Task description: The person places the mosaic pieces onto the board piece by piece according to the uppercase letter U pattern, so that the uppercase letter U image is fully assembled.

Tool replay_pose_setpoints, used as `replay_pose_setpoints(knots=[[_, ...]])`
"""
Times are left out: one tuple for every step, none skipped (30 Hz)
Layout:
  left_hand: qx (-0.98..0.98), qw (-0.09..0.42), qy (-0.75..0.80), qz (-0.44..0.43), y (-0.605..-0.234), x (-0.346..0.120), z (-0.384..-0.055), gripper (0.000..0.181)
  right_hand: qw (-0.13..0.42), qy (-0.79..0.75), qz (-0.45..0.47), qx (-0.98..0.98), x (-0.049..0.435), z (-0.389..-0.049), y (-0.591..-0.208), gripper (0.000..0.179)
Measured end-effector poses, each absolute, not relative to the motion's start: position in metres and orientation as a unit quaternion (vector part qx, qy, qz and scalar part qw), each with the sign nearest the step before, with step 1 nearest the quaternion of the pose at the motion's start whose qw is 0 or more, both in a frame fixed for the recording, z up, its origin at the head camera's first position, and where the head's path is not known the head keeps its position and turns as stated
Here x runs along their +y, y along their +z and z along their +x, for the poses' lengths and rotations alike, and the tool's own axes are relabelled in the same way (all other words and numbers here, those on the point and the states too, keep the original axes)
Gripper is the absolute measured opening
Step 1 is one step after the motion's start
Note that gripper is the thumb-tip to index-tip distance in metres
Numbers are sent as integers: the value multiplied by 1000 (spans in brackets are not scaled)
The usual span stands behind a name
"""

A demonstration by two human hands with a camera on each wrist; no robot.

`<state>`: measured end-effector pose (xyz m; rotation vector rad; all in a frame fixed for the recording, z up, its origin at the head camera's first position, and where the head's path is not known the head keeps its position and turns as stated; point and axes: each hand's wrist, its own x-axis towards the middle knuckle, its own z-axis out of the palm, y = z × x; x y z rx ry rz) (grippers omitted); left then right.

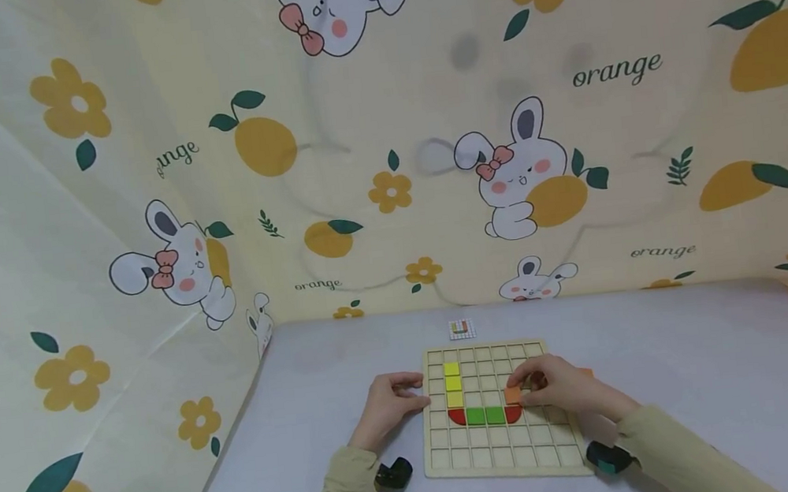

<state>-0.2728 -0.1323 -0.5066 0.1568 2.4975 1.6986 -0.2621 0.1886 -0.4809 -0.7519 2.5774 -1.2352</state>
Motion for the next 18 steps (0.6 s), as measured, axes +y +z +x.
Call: replay_pose_setpoints(knots=[[823, 59, 562, 52, -506, -132, -273, 41, 92, -416, -255, 868, 188, -262, -481, 22], [823, 59, 563, 54, -506, -132, -273, 41, 93, -416, -254, 868, 188, -263, -480, 22], [821, 58, 564, 56, -506, -132, -273, 41, 93, -418, -254, 867, 188, -263, -480, 22], [821, 57, 565, 57, -506, -132, -273, 41, 93, -419, -255, 866, 187, -263, -480, 23], [820, 58, 566, 55, -506, -132, -273, 41, 93, -421, -255, 866, 187, -263, -480, 23], [821, 58, 566, 54, -507, -132, -274, 41, 93, -421, -255, 865, 187, -264, -480, 23], [821, 57, 566, 54, -507, -132, -274, 41, 94, -423, -255, 865, 186, -264, -481, 22], [822, 56, 565, 53, -507, -132, -274, 41, 95, -424, -253, 865, 186, -264, -481, 22], [822, 55, 564, 51, -508, -131, -275, 41, 96, -425, -252, 864, 186, -265, -481, 22], [823, 54, 564, 50, -508, -131, -275, 41, 96, -425, -251, 864, 186, -265, -481, 22], [823, 53, 564, 50, -508, -131, -275, 41, 97, -427, -249, 864, 185, -265, -482, 22], [823, 52, 563, 49, -508, -131, -275, 41, 98, -428, -248, 864, 185, -265, -482, 22], [823, 52, 563, 49, -508, -131, -275, 41, 99, -429, -246, 864, 185, -266, -482, 22], [824, 52, 562, 49, -508, -131, -275, 40, 100, -429, -244, 864, 185, -266, -483, 22], [824, 52, 562, 49, -508, -131, -274, 40, 100, -430, -244, 864, 185, -266, -483, 22], [824, 53, 562, 48, -508, -131, -274, 40, 100, -429, -243, 864, 185, -267, -484, 22], [824, 53, 561, 48, -507, -131, -274, 40, 100, -429, -243, 864, 185, -267, -484, 22], [825, 53, 561, 48, -507, -130, -273, 40, 99, -428, -243, 865, 186, -267, -484, 22]])
